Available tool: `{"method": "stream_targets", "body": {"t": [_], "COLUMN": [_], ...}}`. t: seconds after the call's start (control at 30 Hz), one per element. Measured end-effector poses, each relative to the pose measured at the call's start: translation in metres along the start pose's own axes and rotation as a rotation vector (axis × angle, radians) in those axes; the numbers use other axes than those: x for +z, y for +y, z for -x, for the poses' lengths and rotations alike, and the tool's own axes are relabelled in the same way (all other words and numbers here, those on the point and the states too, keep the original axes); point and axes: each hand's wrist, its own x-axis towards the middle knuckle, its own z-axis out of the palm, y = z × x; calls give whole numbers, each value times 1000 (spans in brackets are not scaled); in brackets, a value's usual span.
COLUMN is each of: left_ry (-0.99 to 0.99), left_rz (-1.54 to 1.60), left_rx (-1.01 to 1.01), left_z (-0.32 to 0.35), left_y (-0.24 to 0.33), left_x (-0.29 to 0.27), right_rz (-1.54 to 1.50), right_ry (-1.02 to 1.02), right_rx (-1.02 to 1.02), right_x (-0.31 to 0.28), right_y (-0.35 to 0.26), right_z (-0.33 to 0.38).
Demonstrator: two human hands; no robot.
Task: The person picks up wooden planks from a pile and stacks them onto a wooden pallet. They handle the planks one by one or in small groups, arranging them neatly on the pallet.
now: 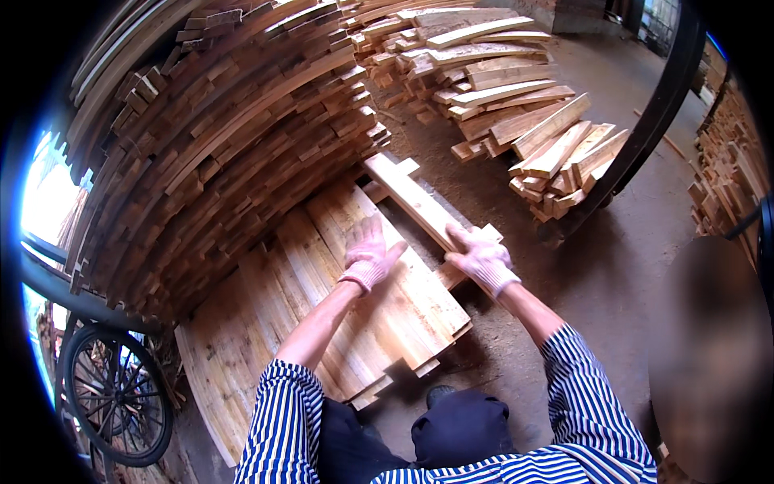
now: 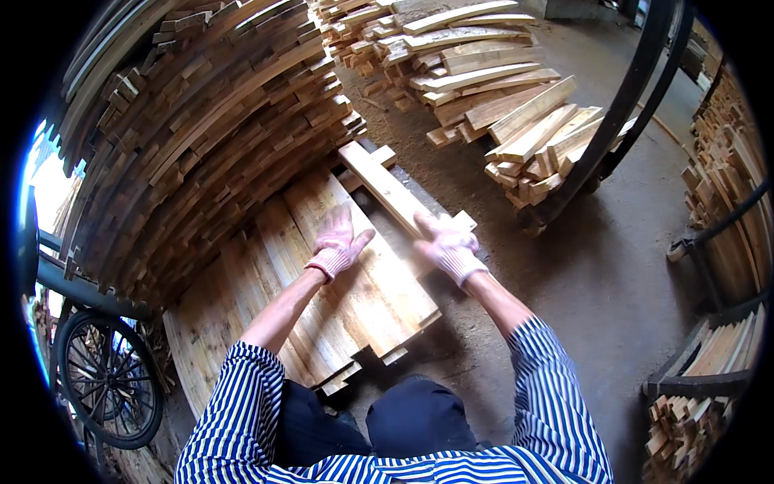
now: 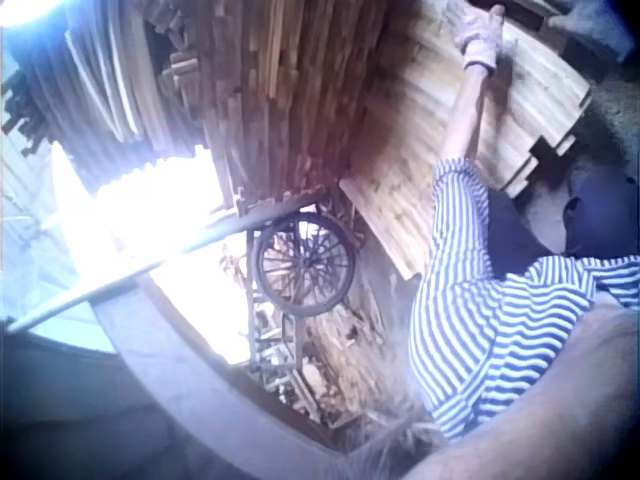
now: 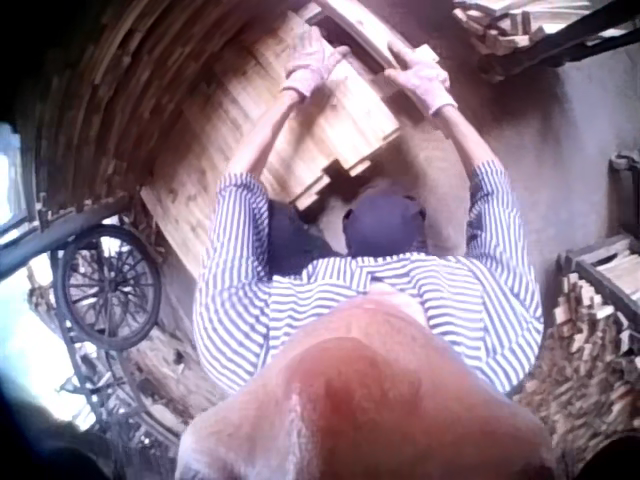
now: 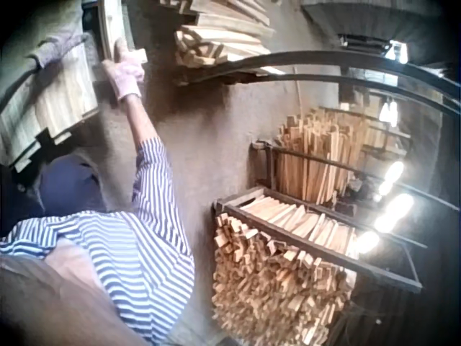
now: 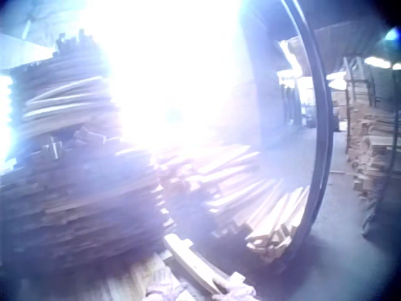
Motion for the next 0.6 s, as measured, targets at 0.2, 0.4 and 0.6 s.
{"method": "stream_targets", "body": {"t": [0.2, 0.4, 0.6], "left_ry": [9, 161, 185], "left_rz": [-74, -11, -14], "left_rx": [4, 56, 45], "left_z": [16, 19, 33], "left_y": [-28, -34, -46], "left_x": [22, 35, 24], "right_rz": [-104, -371, -1219], "right_ry": [-106, -84, 367], "right_rx": [-34, 192, 704], "right_x": [59, 46, 13], "right_y": [-52, -28, 52], "right_z": [-24, -55, -193]}}
